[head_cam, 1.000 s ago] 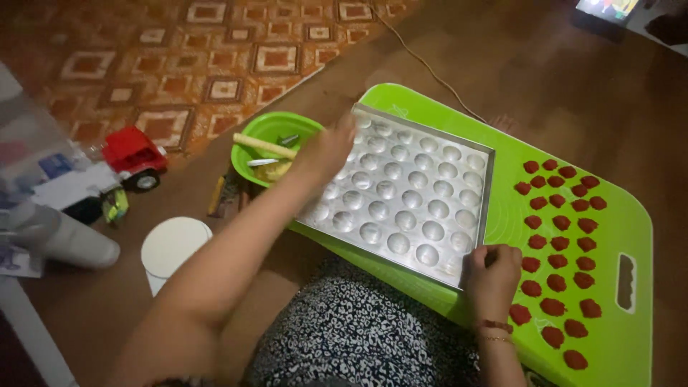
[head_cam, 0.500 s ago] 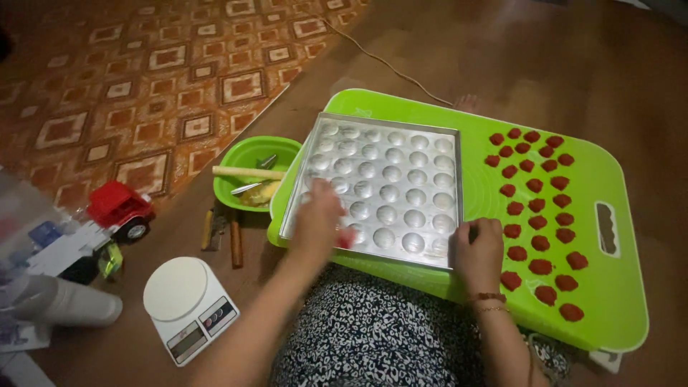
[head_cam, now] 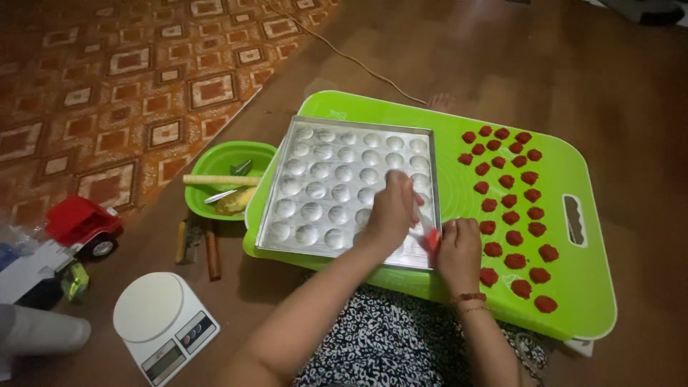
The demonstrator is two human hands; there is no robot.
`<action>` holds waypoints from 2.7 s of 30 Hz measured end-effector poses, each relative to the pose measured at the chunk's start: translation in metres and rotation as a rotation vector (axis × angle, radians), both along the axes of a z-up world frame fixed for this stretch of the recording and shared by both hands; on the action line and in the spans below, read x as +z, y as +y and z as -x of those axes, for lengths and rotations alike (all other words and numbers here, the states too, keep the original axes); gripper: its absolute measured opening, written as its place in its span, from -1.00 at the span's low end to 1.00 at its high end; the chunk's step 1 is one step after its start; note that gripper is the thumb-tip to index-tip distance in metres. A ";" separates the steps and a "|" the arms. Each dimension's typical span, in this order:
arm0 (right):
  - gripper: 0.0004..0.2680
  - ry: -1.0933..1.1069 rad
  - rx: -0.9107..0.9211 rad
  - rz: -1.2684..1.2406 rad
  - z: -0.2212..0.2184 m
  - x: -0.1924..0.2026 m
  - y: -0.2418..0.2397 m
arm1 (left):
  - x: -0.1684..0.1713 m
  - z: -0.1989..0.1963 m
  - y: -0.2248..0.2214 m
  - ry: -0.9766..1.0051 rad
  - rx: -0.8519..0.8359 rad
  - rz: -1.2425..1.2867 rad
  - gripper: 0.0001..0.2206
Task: Using a spoon to transfer small portions of red dough from a mat to a baking tray.
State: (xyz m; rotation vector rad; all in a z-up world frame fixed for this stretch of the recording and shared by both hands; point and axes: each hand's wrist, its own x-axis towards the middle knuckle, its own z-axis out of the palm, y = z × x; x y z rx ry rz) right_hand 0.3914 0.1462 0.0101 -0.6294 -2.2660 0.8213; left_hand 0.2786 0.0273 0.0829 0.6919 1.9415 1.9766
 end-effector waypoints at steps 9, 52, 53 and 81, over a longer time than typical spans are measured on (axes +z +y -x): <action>-0.82 -0.077 -0.041 0.007 0.000 -0.001 -0.003 | 0.004 0.081 0.068 0.540 0.216 0.457 -0.89; -0.83 -0.088 -0.069 0.008 0.003 0.004 -0.004 | -0.050 0.210 -0.010 0.475 0.343 0.509 -0.55; -0.83 -0.090 -0.067 0.004 0.003 0.002 -0.003 | -0.035 0.214 -0.041 0.748 0.631 0.702 -0.76; -0.85 -0.039 -0.072 -0.037 0.005 -0.008 -0.003 | -0.009 0.092 -0.161 1.104 0.821 1.201 -0.85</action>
